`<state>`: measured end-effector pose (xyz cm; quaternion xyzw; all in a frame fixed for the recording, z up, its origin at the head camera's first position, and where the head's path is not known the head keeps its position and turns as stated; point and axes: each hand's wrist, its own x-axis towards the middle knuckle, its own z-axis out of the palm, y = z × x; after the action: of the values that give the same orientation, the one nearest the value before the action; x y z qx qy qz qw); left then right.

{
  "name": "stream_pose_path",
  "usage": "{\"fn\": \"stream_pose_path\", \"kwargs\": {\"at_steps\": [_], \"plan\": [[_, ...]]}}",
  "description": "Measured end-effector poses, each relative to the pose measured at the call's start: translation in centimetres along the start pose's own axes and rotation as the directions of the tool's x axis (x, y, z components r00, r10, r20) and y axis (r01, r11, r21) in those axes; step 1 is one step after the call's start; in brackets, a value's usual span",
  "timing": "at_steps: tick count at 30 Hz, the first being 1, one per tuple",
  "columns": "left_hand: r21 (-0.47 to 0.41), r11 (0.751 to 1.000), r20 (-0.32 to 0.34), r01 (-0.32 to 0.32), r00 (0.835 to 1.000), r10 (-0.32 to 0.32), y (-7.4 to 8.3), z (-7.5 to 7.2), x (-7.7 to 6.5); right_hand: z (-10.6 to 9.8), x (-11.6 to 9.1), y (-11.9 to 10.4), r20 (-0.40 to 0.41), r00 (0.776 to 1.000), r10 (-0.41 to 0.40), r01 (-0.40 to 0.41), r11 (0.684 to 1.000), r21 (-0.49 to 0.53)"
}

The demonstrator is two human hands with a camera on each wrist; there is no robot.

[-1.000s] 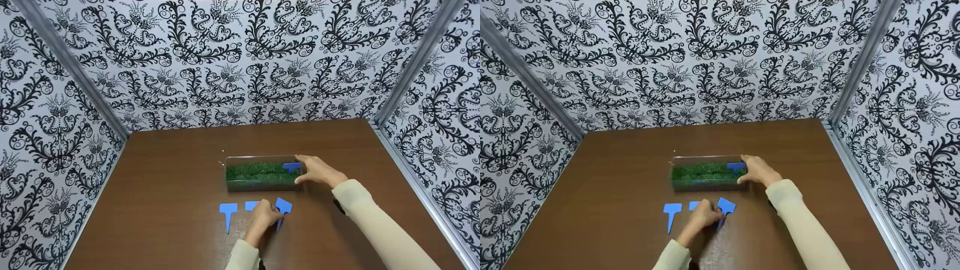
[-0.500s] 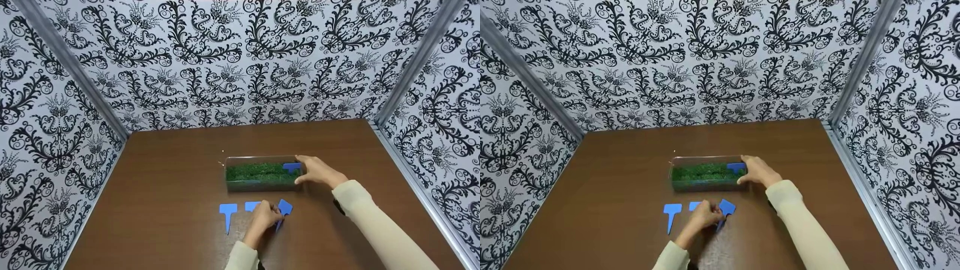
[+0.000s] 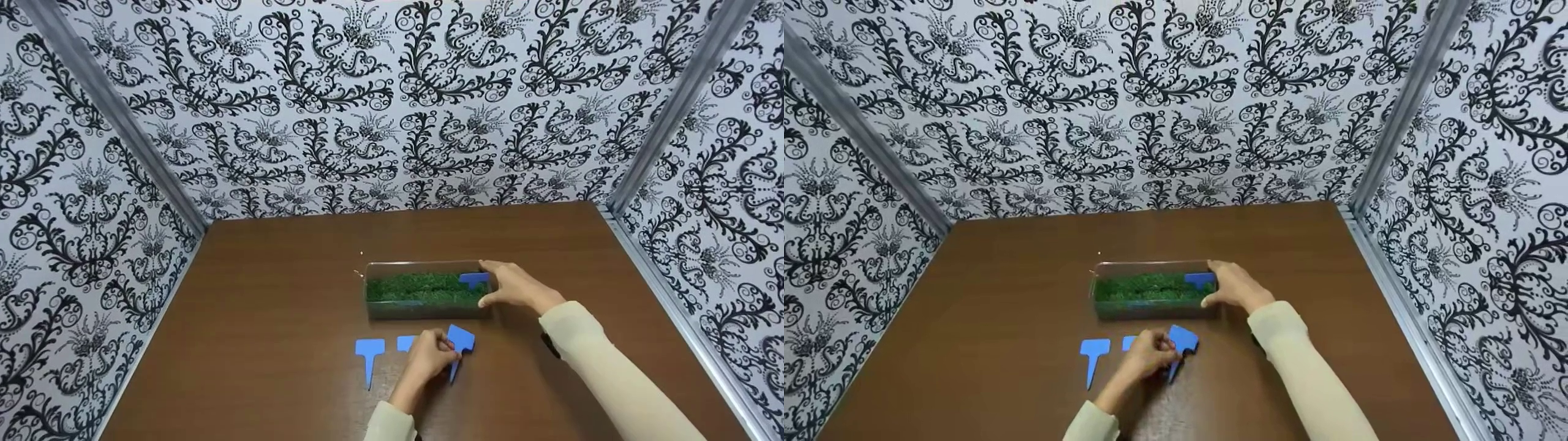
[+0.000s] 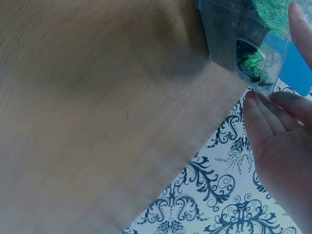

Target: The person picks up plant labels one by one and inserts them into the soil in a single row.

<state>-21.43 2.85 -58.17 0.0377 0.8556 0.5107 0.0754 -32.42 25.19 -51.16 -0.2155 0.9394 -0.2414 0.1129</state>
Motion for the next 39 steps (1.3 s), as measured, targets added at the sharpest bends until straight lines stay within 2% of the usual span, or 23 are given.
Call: {"fn": "stream_pose_path", "kwargs": {"at_steps": [8,15,23,29,33,39], "plan": [[-0.025,0.998,-0.034,-0.053,0.998,0.052,0.1,-0.7,0.6,-0.4,0.4,-0.1,0.012,1.000,0.012,-0.012,1.000,-0.010],[-0.017,0.994,-0.067,-0.107,0.992,0.106,0.3,-1.2,0.3,0.1,0.4,-0.3,0.012,1.000,0.005,-0.005,1.000,-0.008],[-0.015,0.976,-0.129,-0.218,0.968,0.214,1.5,-2.4,0.8,0.1,0.0,-0.1,0.001,1.000,0.004,-0.004,1.000,-0.010],[0.015,0.970,-0.161,-0.241,0.957,0.240,2.0,-3.5,1.4,0.1,-0.2,0.0,0.001,1.000,-0.003,0.003,1.000,-0.008],[-0.009,0.968,-0.172,-0.252,0.954,0.247,2.3,-4.2,1.9,0.0,-0.2,0.1,0.001,1.000,0.004,-0.004,1.000,-0.004],[0.030,0.967,-0.234,-0.253,0.939,0.253,2.9,-5.5,3.1,0.1,0.1,0.2,0.013,1.000,0.006,-0.006,1.000,-0.001]]}}
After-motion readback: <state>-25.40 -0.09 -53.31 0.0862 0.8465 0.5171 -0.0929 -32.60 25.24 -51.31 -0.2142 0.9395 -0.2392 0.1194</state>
